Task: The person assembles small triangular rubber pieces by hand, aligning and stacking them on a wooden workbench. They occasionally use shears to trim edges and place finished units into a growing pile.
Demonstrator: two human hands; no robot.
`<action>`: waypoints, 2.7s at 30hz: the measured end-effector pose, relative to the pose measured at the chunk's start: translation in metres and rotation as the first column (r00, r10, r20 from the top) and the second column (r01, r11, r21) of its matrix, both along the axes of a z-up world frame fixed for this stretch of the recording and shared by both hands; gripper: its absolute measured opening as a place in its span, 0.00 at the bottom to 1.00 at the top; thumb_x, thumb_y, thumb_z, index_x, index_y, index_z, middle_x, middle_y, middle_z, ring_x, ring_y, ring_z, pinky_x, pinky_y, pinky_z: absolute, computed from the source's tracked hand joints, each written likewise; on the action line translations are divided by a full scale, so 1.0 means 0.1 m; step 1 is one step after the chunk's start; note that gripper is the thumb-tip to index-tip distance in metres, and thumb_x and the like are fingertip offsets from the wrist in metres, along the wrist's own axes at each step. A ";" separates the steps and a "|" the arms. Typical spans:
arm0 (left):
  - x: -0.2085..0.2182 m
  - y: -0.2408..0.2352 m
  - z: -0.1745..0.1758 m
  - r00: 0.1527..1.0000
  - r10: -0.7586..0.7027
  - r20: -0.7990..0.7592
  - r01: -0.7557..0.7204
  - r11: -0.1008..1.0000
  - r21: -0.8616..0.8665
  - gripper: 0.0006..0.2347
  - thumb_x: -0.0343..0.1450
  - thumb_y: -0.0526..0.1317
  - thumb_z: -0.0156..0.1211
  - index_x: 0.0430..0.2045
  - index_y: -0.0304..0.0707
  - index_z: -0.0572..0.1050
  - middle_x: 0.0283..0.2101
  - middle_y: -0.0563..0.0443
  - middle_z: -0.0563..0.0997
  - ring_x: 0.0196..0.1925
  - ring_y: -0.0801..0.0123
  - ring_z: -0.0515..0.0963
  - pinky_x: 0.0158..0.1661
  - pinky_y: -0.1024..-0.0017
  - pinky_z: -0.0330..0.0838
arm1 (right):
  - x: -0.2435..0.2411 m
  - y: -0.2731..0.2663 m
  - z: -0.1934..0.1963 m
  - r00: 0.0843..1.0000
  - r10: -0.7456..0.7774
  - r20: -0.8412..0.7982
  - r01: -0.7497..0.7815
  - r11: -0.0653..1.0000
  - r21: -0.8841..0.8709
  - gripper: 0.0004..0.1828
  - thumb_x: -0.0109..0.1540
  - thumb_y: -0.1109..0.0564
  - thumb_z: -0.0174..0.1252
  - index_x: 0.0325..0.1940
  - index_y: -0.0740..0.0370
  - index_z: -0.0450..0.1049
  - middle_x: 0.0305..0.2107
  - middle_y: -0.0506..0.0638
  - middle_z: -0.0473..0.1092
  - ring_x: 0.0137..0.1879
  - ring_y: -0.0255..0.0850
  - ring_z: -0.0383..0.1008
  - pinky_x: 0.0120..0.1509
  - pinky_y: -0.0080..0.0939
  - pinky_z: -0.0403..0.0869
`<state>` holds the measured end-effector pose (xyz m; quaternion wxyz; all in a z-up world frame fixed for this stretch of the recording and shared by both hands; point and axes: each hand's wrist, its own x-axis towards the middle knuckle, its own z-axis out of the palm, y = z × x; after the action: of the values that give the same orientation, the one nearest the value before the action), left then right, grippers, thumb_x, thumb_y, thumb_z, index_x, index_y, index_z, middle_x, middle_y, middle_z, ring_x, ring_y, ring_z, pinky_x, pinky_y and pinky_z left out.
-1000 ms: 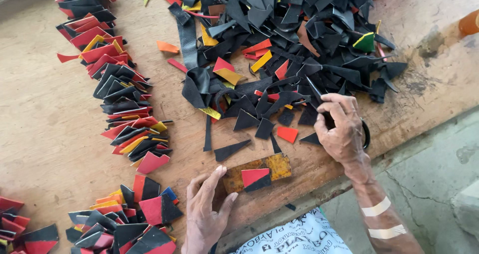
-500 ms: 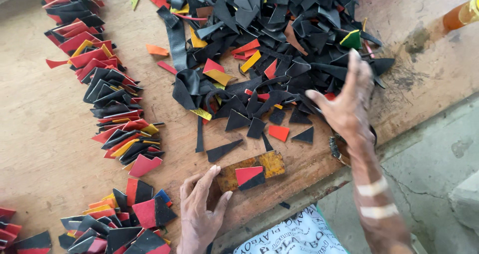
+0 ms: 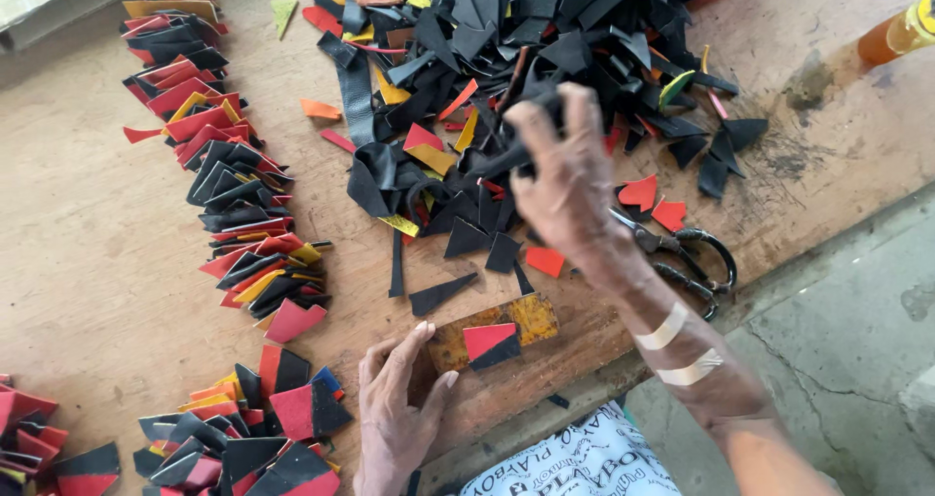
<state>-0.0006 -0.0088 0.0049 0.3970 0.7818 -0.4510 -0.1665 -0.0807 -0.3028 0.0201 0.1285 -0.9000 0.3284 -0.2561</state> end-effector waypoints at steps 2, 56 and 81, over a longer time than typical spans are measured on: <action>0.00 0.01 -0.01 1.000 0.003 -0.002 -0.003 1.000 -0.004 0.30 0.56 0.34 0.75 0.56 0.38 0.73 0.50 0.46 0.82 0.51 0.54 0.77 0.53 0.60 0.68 | 0.13 0.22 0.04 0.985 0.164 -0.046 -0.162 0.986 0.031 0.36 0.48 0.60 0.75 0.60 0.57 0.75 0.61 0.61 0.55 0.64 0.59 0.60 0.63 0.56 0.70; 0.02 0.05 -0.03 1.000 -0.026 0.017 0.026 1.000 -0.005 0.29 0.59 0.35 0.75 0.57 0.38 0.73 0.51 0.48 0.82 0.52 0.53 0.76 0.54 0.60 0.69 | -0.30 0.03 0.07 0.982 -0.090 0.165 0.103 0.992 -0.067 0.27 0.62 0.63 0.71 0.62 0.65 0.67 0.52 0.58 0.66 0.63 0.51 0.64 0.68 0.53 0.66; 0.04 0.07 0.01 0.997 -0.055 0.047 0.057 0.998 -0.027 0.29 0.60 0.35 0.75 0.58 0.37 0.72 0.49 0.46 0.82 0.54 0.55 0.77 0.57 0.60 0.67 | -0.35 0.42 0.20 0.954 0.027 0.299 -0.287 0.372 0.883 0.10 0.63 0.68 0.65 0.49 0.70 0.78 0.40 0.54 0.79 0.43 0.34 0.80 0.46 0.31 0.80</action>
<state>0.0032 -0.0019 0.0055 0.3926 0.7669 -0.4841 -0.1529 -0.1153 -0.2606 0.0397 0.6656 -0.6681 0.3092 -0.1227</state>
